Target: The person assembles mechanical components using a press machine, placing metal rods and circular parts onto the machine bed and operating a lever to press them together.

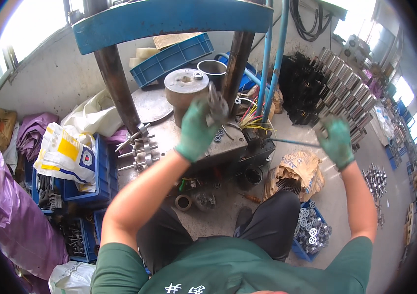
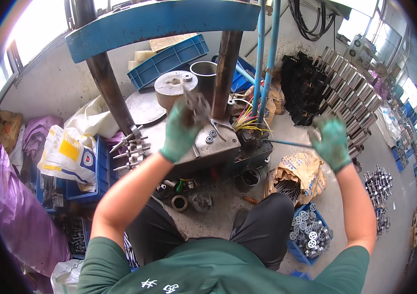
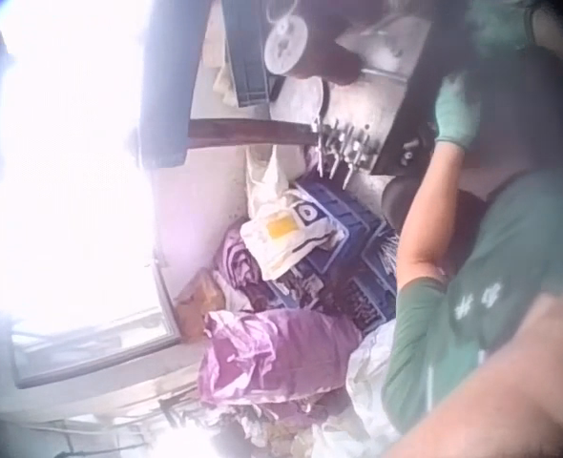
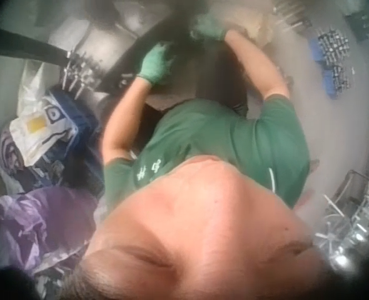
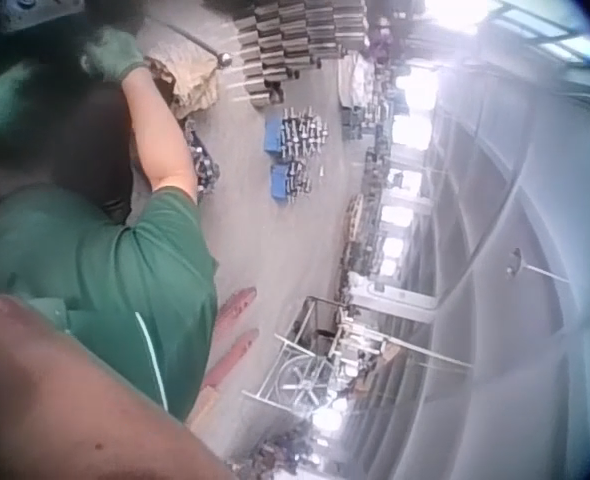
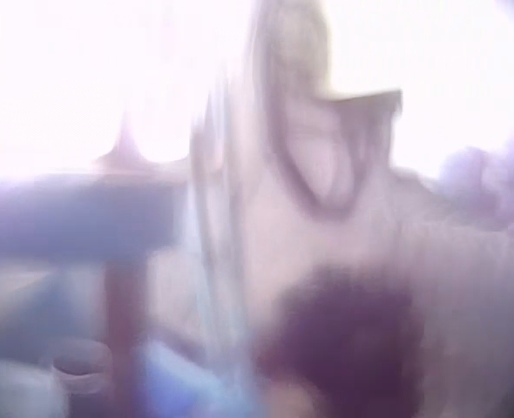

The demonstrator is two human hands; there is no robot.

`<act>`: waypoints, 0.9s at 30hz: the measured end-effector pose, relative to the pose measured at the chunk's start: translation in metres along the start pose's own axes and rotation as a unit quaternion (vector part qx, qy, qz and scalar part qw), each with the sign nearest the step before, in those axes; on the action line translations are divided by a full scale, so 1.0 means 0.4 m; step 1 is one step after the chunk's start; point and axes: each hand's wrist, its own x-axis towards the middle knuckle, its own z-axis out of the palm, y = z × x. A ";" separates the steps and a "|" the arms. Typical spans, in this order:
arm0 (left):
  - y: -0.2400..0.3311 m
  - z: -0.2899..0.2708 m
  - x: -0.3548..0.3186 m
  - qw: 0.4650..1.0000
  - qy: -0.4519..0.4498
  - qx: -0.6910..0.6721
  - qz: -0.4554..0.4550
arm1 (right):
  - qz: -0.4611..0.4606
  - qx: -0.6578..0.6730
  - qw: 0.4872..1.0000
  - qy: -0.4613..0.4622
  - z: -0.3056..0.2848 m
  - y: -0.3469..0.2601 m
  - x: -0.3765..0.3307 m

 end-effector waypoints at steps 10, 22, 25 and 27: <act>0.155 0.075 -0.351 0.971 -0.235 0.009 -0.046 | 0.029 0.345 0.907 -0.241 -0.006 -0.479 -0.086; 0.023 0.095 -0.423 0.897 -0.401 0.145 -0.114 | 0.238 0.338 0.870 -0.268 0.351 -0.293 -0.230; 0.070 0.055 -0.407 0.876 -0.447 0.148 -0.109 | 0.444 0.419 0.769 -0.190 0.372 -0.201 -0.512; 0.102 0.023 -0.390 0.876 -0.453 0.128 -0.109 | 0.514 0.382 0.754 -0.149 0.331 -0.182 -0.708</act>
